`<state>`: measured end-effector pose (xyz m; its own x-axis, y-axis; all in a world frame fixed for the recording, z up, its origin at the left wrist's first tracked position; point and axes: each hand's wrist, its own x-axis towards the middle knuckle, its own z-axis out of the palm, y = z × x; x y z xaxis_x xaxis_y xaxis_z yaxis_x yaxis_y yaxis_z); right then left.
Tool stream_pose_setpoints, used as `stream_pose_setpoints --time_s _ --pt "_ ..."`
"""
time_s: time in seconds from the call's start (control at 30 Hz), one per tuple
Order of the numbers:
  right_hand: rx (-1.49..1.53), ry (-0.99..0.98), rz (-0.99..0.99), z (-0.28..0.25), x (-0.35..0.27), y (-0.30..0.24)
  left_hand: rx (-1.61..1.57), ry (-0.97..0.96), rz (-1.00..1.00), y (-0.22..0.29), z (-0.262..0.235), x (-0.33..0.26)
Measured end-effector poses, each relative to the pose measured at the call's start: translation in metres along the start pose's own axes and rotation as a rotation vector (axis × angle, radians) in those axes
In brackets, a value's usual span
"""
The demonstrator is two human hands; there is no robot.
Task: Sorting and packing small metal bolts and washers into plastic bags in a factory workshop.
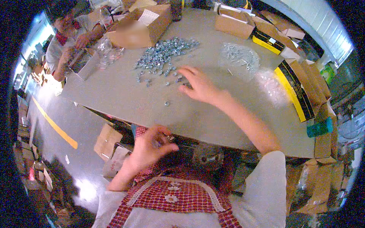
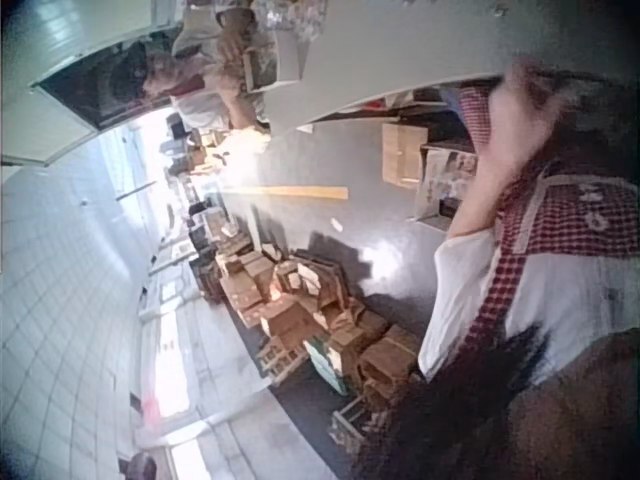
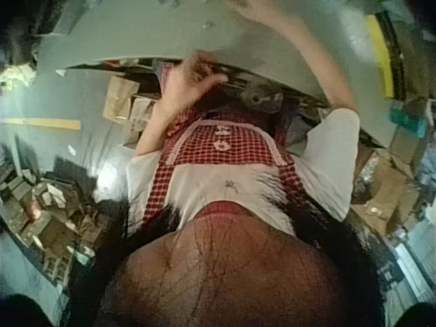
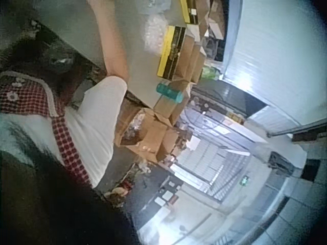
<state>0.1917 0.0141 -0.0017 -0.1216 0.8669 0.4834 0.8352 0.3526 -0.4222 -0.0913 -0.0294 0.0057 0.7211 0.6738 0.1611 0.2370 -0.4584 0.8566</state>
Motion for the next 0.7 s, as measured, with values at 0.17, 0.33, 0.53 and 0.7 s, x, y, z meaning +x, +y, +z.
stream_pose_setpoints --time_s 0.17,0.33,0.53,0.7 --pt "-0.100 -0.034 -0.027 0.019 -0.002 0.028 -0.037 -0.233 -0.039 -0.023 0.027 -0.029" --pt "-0.032 -0.029 -0.049 0.002 -0.029 0.019 0.099 -0.247 0.051 -0.087 0.090 -0.045" --pt "0.203 -0.098 0.167 -0.035 -0.076 0.008 0.051 -0.514 -0.019 -0.086 0.143 -0.028" --pt "0.694 -0.048 0.390 -0.042 -0.092 0.013 -0.182 -0.447 0.117 -0.092 0.183 -0.026"
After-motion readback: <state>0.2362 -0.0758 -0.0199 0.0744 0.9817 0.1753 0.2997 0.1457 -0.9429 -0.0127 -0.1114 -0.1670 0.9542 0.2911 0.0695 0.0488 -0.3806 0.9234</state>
